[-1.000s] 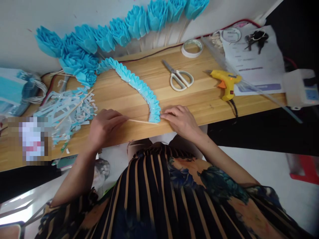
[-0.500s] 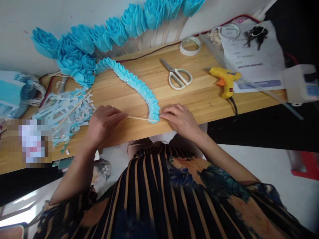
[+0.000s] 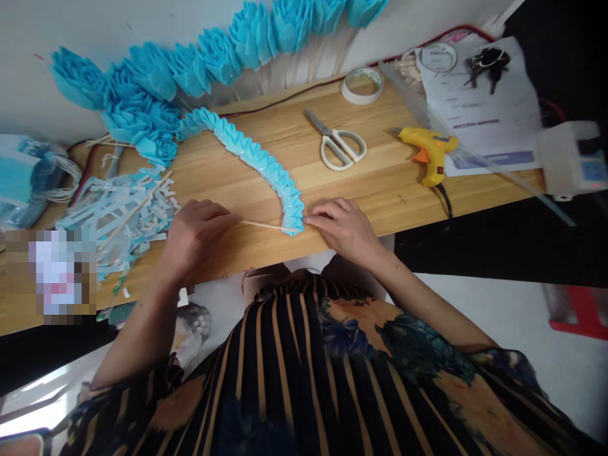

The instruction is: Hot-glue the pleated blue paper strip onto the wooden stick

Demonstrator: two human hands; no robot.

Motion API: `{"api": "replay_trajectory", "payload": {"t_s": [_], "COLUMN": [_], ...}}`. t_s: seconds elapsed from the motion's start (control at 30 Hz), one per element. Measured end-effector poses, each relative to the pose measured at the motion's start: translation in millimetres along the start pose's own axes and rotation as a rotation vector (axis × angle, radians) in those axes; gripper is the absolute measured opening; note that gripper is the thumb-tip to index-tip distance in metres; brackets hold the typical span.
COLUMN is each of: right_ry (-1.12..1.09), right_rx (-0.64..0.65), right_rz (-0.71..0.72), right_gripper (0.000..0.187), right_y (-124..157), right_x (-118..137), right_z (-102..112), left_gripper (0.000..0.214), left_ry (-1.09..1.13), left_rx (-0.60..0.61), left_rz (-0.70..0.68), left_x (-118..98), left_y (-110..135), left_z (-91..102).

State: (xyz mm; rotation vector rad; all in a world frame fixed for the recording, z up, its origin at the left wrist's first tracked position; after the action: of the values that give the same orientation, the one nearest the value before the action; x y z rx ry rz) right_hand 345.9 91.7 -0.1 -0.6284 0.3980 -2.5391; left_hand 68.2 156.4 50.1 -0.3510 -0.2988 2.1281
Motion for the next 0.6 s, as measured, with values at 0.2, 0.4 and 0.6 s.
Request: {"api": "replay_trajectory", "payload": {"t_s": [0.2,0.4,0.6], "right_ry": [0.019,0.013,0.031], "right_rx": [-0.014,-0.025,0.0], "right_rz": [0.022,0.02,0.015], "right_gripper": [0.028,0.028,0.028], "right_y": [0.4,0.8,0.5], "right_x": [0.7,0.3,0.9], "right_z": [0.6,0.2,0.4], "left_gripper": [0.033,0.033,0.033], "left_ry": [0.013,0.072,0.079], "left_rx": [0.062,0.036,0.077], "left_rz": [0.018,0.015,0.033], "left_x": [2.7,6.0,8.1], "left_y": [1.3,1.7,0.1], "left_z": [-3.0,-4.7,-4.7]}}
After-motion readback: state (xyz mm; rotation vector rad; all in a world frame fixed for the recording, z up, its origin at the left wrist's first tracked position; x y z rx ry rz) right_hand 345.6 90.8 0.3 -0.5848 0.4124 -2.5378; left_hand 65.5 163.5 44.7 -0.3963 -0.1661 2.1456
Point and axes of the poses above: each hand's wrist, its own y-axis away from the middle knuckle, its own z-axis out of the back of the hand, x = y × z, the point moved 5 cm from there along -y, towards the middle knuckle, and after that the axes turned 2 degrees about -z, right-handed, at the moved point
